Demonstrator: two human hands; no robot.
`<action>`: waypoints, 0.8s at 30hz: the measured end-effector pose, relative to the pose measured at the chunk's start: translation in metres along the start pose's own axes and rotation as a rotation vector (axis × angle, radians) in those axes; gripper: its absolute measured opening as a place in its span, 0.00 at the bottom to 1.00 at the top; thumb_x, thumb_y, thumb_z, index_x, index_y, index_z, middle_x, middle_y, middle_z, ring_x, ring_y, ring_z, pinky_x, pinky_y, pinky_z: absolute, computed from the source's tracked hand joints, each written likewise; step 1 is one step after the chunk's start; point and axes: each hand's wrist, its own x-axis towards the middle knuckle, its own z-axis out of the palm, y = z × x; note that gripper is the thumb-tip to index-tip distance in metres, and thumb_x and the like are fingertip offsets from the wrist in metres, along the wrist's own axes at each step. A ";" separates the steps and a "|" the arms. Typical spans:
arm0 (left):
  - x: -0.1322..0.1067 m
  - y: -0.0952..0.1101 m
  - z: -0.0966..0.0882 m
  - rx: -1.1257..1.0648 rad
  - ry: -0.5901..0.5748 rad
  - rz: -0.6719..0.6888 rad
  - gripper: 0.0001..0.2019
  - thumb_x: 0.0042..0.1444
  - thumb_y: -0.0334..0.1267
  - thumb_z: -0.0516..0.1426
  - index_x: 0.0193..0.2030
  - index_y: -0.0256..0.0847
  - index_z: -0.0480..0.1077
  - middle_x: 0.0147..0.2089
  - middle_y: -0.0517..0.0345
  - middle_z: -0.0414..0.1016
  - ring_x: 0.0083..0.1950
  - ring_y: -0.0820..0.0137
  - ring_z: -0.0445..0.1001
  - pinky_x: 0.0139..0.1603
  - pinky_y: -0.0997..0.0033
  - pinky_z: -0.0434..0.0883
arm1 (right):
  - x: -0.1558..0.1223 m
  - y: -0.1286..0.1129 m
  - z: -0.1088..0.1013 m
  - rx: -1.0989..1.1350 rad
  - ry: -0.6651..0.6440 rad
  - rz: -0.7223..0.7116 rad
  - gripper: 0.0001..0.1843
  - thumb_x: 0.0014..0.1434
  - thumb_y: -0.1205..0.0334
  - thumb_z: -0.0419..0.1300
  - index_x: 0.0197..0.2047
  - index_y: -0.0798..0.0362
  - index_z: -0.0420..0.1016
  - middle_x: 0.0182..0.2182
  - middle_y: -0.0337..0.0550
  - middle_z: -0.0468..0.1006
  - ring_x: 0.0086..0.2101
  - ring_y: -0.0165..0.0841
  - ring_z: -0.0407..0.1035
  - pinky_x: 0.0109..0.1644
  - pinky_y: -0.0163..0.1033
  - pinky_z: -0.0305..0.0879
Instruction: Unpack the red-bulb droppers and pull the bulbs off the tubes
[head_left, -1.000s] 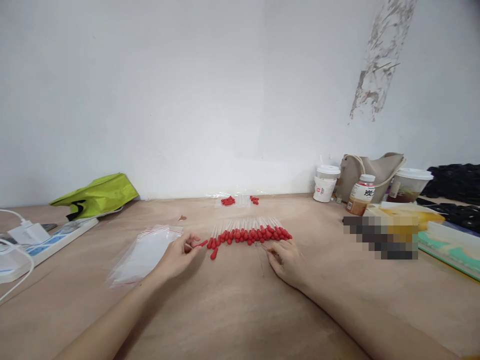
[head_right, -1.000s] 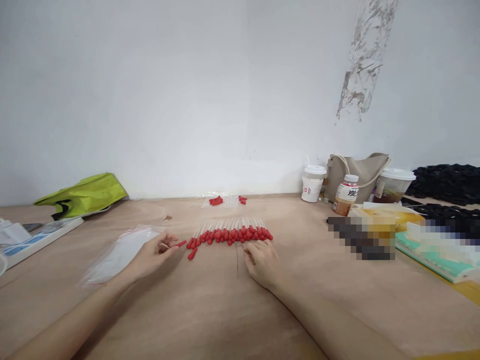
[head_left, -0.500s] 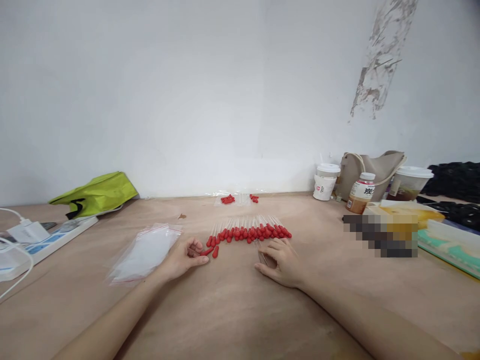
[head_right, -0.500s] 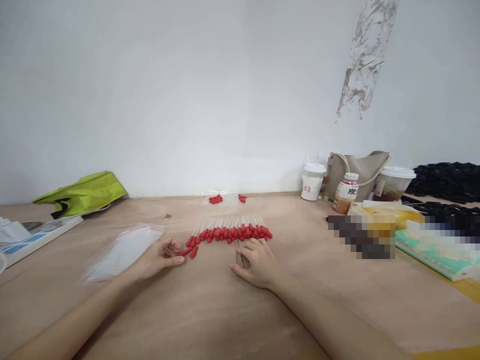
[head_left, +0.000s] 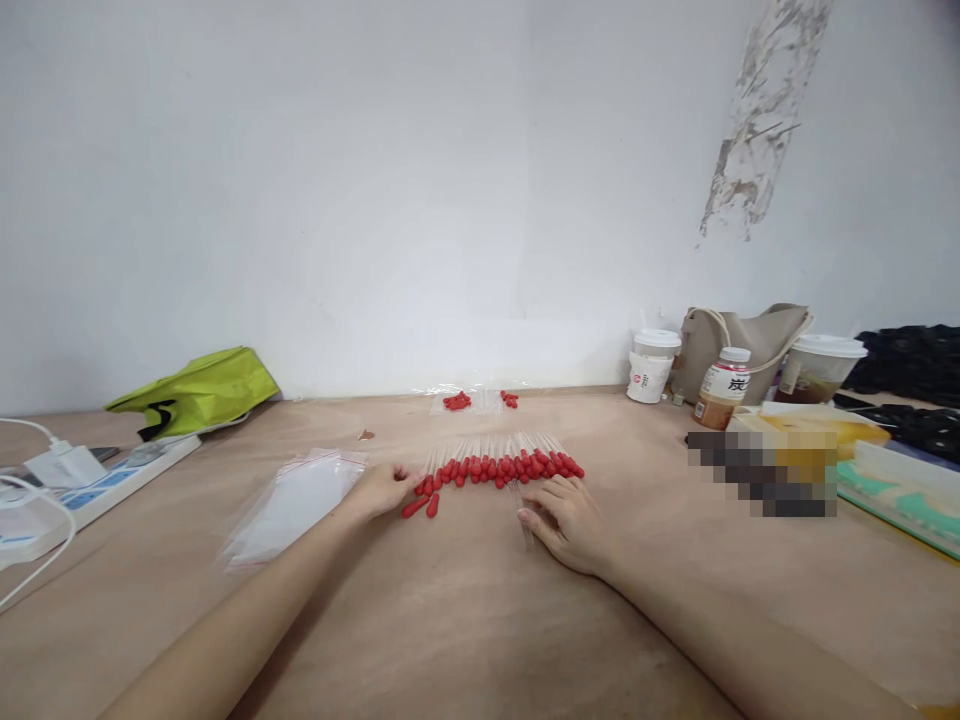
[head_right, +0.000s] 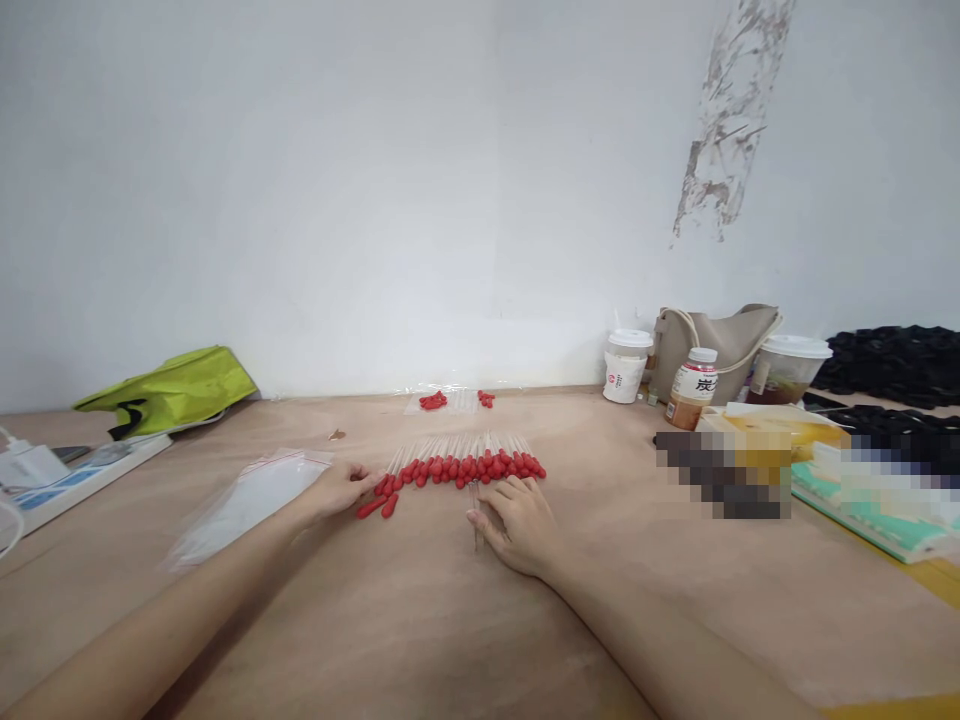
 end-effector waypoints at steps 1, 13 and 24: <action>0.005 0.001 0.002 0.045 -0.007 -0.025 0.17 0.38 0.52 0.58 0.17 0.37 0.69 0.14 0.62 0.65 0.20 0.73 0.64 0.21 0.76 0.55 | 0.000 0.001 0.001 -0.007 0.008 0.006 0.13 0.60 0.56 0.48 0.36 0.51 0.70 0.30 0.40 0.73 0.33 0.31 0.62 0.39 0.38 0.52; -0.017 0.032 -0.009 0.262 0.181 0.170 0.08 0.52 0.41 0.50 0.30 0.39 0.65 0.29 0.58 0.71 0.32 0.68 0.69 0.31 0.73 0.62 | -0.002 0.011 0.006 0.060 0.199 0.078 0.10 0.57 0.60 0.50 0.40 0.52 0.69 0.35 0.45 0.71 0.38 0.35 0.64 0.42 0.41 0.59; -0.069 0.041 0.052 0.330 0.219 1.024 0.05 0.57 0.36 0.51 0.33 0.39 0.64 0.31 0.57 0.71 0.35 0.70 0.68 0.39 0.69 0.64 | -0.003 0.001 -0.004 0.049 0.149 -0.183 0.17 0.54 0.52 0.56 0.46 0.50 0.68 0.39 0.46 0.72 0.41 0.37 0.62 0.47 0.46 0.55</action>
